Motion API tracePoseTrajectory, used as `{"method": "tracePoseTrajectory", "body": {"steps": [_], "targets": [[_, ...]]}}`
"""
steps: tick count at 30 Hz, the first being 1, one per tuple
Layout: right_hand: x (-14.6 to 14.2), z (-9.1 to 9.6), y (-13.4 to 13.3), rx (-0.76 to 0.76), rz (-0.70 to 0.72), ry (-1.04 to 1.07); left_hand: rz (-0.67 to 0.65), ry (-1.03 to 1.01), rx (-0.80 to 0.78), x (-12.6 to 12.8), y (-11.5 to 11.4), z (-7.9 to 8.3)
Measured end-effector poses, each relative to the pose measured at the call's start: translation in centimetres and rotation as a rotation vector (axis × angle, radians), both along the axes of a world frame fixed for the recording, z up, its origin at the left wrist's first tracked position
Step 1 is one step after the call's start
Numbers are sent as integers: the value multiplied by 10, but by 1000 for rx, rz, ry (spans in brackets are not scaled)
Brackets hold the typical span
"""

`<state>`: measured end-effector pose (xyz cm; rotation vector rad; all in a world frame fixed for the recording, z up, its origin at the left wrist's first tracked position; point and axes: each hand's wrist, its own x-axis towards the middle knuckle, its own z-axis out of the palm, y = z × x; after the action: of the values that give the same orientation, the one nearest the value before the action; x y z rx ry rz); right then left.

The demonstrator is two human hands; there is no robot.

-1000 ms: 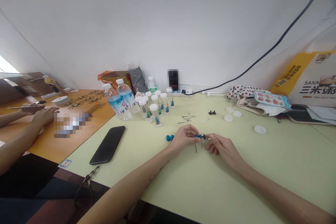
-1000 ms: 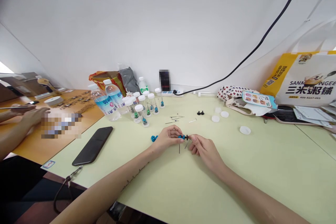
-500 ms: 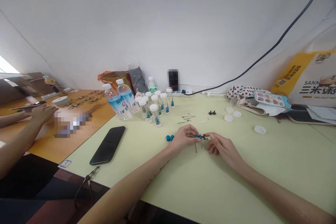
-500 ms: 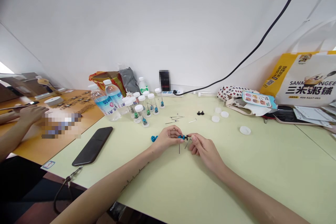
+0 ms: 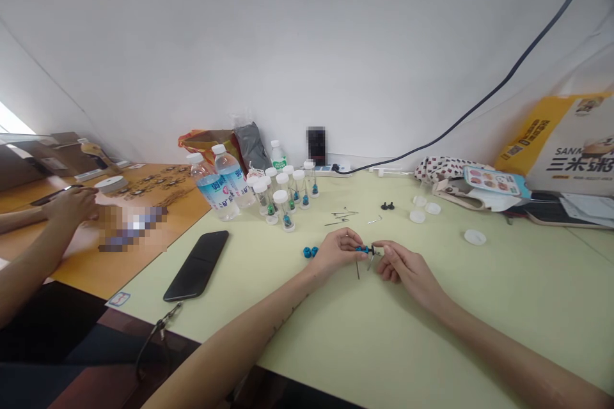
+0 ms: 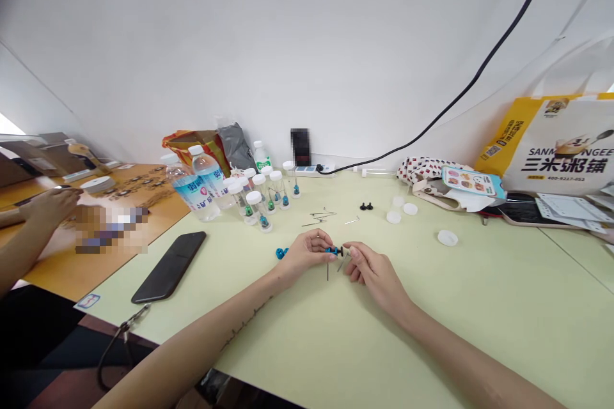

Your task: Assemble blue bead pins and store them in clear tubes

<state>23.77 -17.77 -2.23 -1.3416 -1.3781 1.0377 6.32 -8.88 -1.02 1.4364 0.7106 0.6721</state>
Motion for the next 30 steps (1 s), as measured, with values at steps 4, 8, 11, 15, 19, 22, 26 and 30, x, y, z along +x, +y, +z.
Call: {"method": "tracePoseTrajectory", "body": {"steps": [4, 8, 11, 15, 19, 22, 26, 30], "targets": [[1, 0, -1, -7, 9, 0, -4, 11, 5, 0, 0, 0], [1, -1, 0, -4, 9, -5, 3, 12, 0, 0, 0, 0], [1, -1, 1, 0, 2, -10, 0, 13, -14, 0, -1, 1], [0, -1, 1, -5, 2, -25, 9, 4, -7, 0, -2, 3], [-1, -1, 1, -5, -14, -13, 5, 9, -8, -1, -3, 4], [-1, -1, 1, 6, -7, -14, 5, 10, -2, 0, -3, 3], [-1, 0, 1, 7, -9, -13, 16, 17, 6, -1, -2, 3], [-2, 1, 1, -2, -19, -8, 14, 18, -9, 0, -1, 2]]}}
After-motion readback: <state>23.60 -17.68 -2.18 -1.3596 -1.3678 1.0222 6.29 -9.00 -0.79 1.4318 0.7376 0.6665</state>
